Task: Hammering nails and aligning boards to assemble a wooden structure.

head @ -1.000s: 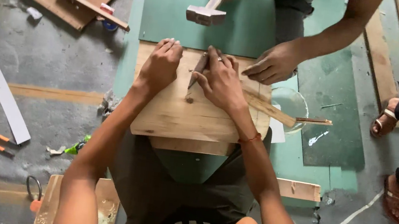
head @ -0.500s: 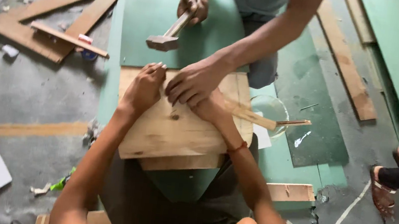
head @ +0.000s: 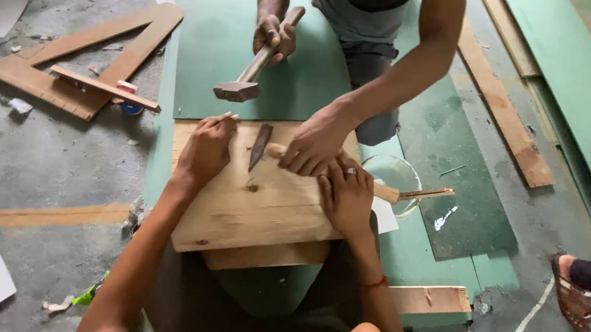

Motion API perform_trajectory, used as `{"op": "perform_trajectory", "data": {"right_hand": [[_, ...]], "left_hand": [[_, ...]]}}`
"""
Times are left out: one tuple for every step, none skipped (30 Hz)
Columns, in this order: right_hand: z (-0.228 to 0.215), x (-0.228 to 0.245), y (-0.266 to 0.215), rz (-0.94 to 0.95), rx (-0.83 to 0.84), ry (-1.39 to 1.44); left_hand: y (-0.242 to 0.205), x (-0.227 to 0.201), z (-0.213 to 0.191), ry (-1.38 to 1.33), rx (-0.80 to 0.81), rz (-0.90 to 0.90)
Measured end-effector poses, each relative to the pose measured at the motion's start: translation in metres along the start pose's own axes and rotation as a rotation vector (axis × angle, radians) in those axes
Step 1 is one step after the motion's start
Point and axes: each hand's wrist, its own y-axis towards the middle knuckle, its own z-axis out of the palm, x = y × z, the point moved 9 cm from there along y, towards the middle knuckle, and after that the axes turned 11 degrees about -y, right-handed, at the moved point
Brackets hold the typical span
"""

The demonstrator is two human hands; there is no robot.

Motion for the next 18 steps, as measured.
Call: {"op": "perform_trajectory", "data": {"right_hand": [[0.002,-0.003,-0.001,-0.006,0.009,0.011],[0.006,-0.008,-0.002,0.019,0.044,-0.006],[0.014,-0.011,-0.001,0.036,0.086,-0.017],[0.008,-0.005,0.0,0.023,0.102,0.0],[-0.004,0.001,0.002,0.028,0.044,0.02],[-0.016,0.005,0.005,0.035,-0.014,0.042],[-0.011,0.006,0.002,0.028,-0.008,0.053],[-0.01,0.003,-0.001,0.068,-0.045,0.028],[-0.011,-0.003,-0.007,0.112,-0.081,-0.003],[-0.01,-0.004,-0.011,0.109,-0.074,0.0],[-0.008,-0.006,-0.013,0.099,-0.08,0.003],[-0.007,-0.007,-0.016,0.089,-0.086,0.006],[-0.004,-0.007,-0.017,0.086,-0.081,0.011],[-0.002,-0.009,-0.018,0.098,-0.077,-0.02],[0.001,-0.01,-0.018,0.11,-0.073,-0.049],[-0.001,-0.008,-0.018,0.107,-0.069,-0.041],[-0.004,-0.007,-0.016,0.108,-0.081,-0.029],[-0.007,-0.006,-0.016,0.108,-0.092,-0.016]], "left_hand": [[0.001,-0.001,0.0,0.005,0.003,-0.014],[0.002,-0.003,0.0,-0.031,0.007,-0.005],[0.0,-0.003,-0.002,-0.065,0.011,-0.007],[-0.003,0.001,0.001,-0.056,0.013,-0.033],[-0.004,0.002,0.0,-0.053,0.001,-0.008],[-0.005,0.002,0.0,-0.05,-0.011,0.017],[-0.006,0.003,-0.002,-0.043,-0.01,0.004],[-0.006,0.003,-0.007,-0.068,-0.052,0.004],[-0.006,0.0,-0.01,-0.099,-0.093,0.009],[-0.007,-0.003,-0.013,-0.099,-0.092,0.001],[-0.007,-0.004,-0.02,-0.103,-0.141,-0.021],[-0.008,-0.005,-0.027,-0.106,-0.19,-0.043],[-0.009,-0.003,-0.027,-0.103,-0.189,-0.05],[-0.011,-0.003,-0.032,-0.075,-0.254,-0.048],[-0.014,-0.003,-0.039,-0.043,-0.318,-0.046],[-0.014,-0.004,-0.04,-0.037,-0.317,-0.053],[-0.015,-0.005,-0.045,-0.013,-0.363,-0.065],[-0.017,-0.006,-0.051,0.012,-0.41,-0.078]]}}
